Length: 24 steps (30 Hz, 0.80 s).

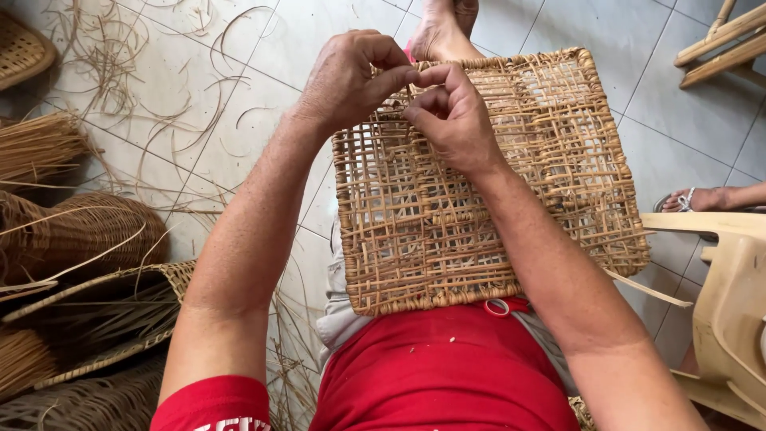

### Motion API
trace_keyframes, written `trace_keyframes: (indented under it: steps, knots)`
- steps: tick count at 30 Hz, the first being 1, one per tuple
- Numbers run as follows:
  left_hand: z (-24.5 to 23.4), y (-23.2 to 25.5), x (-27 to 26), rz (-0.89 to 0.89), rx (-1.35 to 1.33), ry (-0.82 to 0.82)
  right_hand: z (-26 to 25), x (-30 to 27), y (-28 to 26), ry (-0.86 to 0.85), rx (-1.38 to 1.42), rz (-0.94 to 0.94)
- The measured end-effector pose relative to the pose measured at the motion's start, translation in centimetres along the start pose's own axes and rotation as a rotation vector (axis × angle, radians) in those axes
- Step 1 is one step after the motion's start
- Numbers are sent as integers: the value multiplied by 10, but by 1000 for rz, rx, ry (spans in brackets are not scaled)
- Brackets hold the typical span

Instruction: The person is weaving a rectangular basket base by threading thin strips of material through a frame.

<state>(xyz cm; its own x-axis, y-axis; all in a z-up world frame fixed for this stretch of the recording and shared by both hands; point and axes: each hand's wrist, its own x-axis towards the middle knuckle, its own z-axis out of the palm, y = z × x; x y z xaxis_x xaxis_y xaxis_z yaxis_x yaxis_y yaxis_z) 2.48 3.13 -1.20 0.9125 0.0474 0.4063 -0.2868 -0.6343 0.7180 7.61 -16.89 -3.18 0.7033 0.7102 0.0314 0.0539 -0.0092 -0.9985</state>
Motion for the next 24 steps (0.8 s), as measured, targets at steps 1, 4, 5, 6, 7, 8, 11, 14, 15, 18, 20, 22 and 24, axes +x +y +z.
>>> trace_keyframes:
  steps: [1,4,5,6,7,8,11,14,15,18,20,22,24]
  knots:
    - [1,-2,-2,-3,0,0,-1,-1,-1,-2,1,2]
    - [2,-4,-3,-44,48,-67,-2,-2,-8,-87,-15,-116]
    - [2,-2,-4,-171,36,-119,-1,-4,-10,-102,-71,-141]
    - [3,0,-6,-298,24,-172,0,-6,-12,-117,-128,-166]
    - [5,-1,-5,-296,24,-171,1,-5,-10,-117,-130,-168]
    - [8,-1,-5,-346,21,-198,2,-5,-9,-74,-208,-240]
    - [12,-2,-6,-394,13,-218,-1,-2,4,-12,-394,-401]
    - [12,4,-10,-405,-1,-218,-4,-5,16,36,-581,-535]
    - [9,6,-7,-407,-2,-217,-5,-3,18,68,-663,-593]
    - [0,11,-8,-426,19,-270,-3,-3,20,101,-708,-628]
    - [-2,16,-8,-415,36,-291,-5,-4,18,93,-712,-641]
    - [1,11,-12,-410,50,-312,-6,-7,18,81,-715,-649]
    - [9,-3,-17,-96,200,-238,-8,-7,19,30,-686,-592]
